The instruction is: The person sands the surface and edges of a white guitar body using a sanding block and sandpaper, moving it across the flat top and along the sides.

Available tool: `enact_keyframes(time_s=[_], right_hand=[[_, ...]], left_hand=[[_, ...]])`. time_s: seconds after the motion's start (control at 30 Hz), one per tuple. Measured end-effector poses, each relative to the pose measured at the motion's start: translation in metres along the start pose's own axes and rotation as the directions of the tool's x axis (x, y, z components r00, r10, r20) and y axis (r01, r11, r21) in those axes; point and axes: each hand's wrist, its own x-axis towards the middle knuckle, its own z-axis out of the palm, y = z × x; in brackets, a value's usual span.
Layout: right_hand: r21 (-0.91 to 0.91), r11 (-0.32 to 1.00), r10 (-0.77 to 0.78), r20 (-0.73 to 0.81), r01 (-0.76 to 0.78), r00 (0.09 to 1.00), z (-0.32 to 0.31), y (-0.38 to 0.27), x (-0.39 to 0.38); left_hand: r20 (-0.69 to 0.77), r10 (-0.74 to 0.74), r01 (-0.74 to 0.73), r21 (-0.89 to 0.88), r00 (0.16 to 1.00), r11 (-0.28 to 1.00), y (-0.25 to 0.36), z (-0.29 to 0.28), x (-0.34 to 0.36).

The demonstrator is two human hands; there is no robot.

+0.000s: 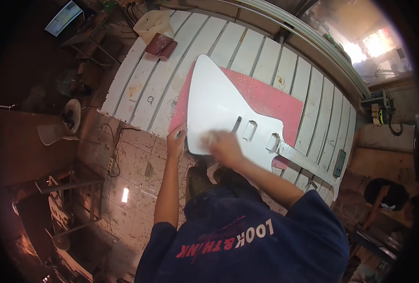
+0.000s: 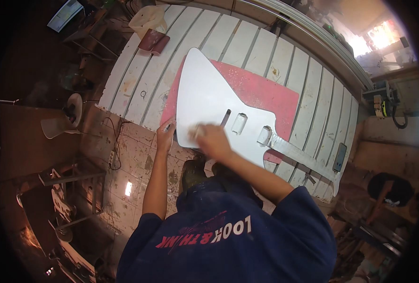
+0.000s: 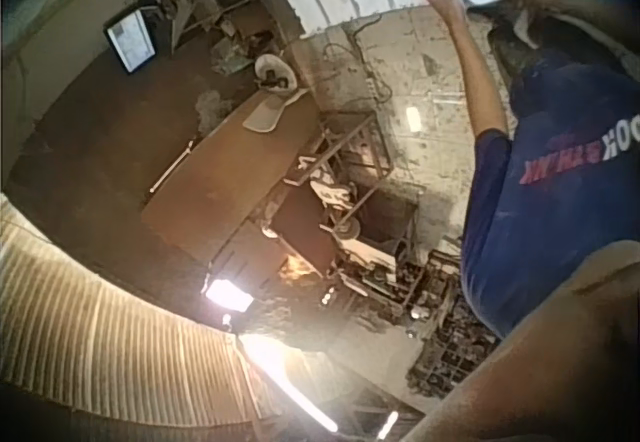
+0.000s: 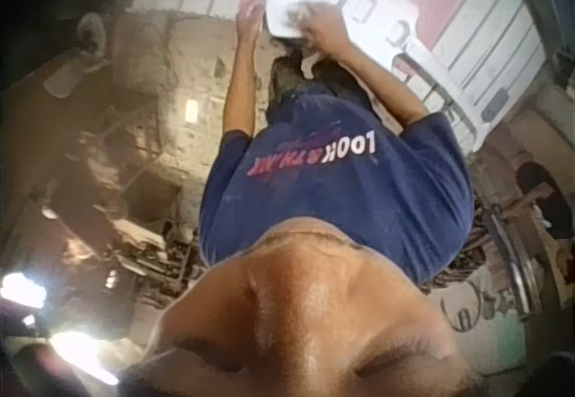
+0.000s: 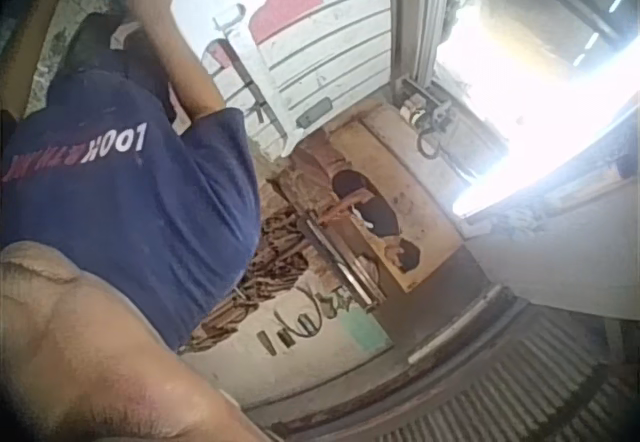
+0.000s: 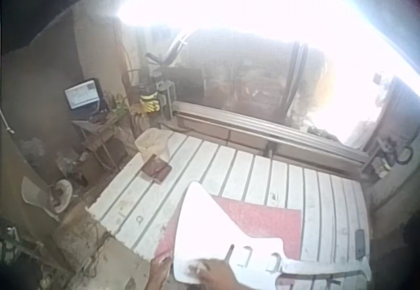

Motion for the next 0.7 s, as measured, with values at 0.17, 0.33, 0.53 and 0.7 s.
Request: enact_keyframes(time_s=[0.17,0.33,0.53,0.7], right_hand=[[-0.087,0.974,0.193,-0.148,-0.208,0.97,-0.011,0.081,0.074],[0.102,0.994,-0.047,0.029,0.044,0.998,0.001,-0.027,-0.005],[-0.21,0.956,0.164,-0.186,-0.202,0.969,-0.019,0.088,0.069],[-0.001,0.996,0.085,-0.082,-0.086,0.993,0.002,-0.04,-0.002]], left_hand=[[0.165,0.04,-0.026,-0.086,0.986,0.996,-0.006,0.0,-0.002],[0.272,0.042,-0.031,-0.047,0.961,0.998,-0.012,-0.014,-0.002],[0.418,-0.005,0.025,-0.042,0.909,0.999,0.023,-0.001,-0.013],[0.43,0.052,-0.005,-0.11,0.901,0.994,0.018,-0.018,-0.003]])
